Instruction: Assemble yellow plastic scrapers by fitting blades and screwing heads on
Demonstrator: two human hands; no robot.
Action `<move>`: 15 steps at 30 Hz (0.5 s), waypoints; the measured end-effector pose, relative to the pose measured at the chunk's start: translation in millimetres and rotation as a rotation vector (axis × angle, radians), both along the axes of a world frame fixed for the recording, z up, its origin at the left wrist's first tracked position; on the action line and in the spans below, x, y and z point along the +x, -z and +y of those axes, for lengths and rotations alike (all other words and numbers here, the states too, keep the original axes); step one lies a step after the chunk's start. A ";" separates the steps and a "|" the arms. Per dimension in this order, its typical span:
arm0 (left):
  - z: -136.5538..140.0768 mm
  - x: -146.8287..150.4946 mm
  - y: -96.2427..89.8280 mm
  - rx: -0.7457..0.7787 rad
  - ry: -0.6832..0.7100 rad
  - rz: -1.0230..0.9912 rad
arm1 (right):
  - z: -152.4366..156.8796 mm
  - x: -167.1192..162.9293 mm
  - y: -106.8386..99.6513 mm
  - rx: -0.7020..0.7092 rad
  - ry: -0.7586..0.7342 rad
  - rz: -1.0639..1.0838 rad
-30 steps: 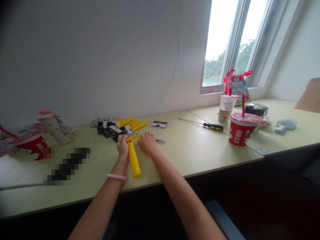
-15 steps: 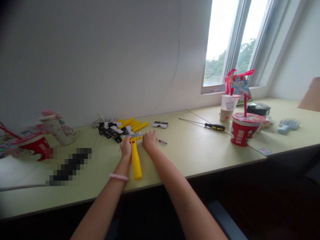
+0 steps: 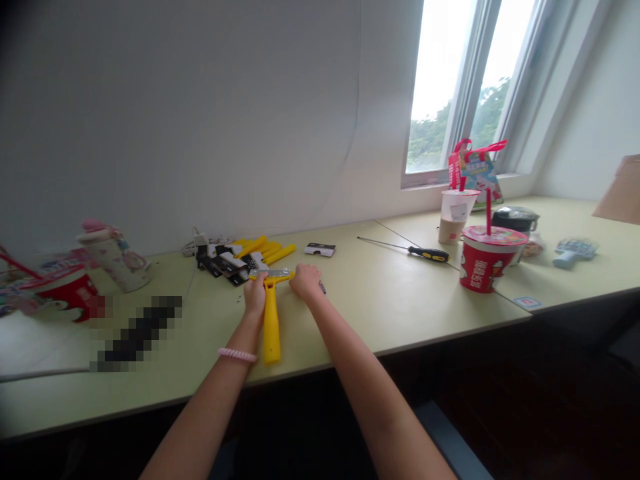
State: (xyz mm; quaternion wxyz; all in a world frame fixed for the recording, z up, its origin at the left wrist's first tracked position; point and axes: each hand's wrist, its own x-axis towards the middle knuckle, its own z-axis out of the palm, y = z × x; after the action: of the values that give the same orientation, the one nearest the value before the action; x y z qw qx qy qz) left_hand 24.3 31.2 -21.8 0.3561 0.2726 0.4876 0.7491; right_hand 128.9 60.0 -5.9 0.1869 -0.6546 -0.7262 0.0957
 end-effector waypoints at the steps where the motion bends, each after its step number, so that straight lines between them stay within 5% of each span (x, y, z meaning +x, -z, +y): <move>1: -0.5 0.7 -0.6 0.008 0.009 -0.004 | 0.7 3.4 2.5 0.009 0.005 0.025; 5: -2.5 2.7 -2.2 0.003 0.014 0.026 | 7.0 16.4 14.9 0.131 -0.028 0.168; 9: -3.7 3.8 -1.3 -0.018 0.031 0.084 | 16.7 29.0 14.5 0.258 -0.079 0.576; 15: -4.8 5.5 1.6 -0.071 0.089 0.170 | 15.1 38.5 2.6 0.092 -0.258 1.204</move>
State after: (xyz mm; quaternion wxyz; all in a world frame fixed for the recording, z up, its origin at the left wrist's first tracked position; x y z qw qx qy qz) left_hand 29.7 26.4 -23.4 0.3559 0.3436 0.5298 0.6889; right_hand 167.4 75.1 -8.5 0.5790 -0.3839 -0.5700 0.4388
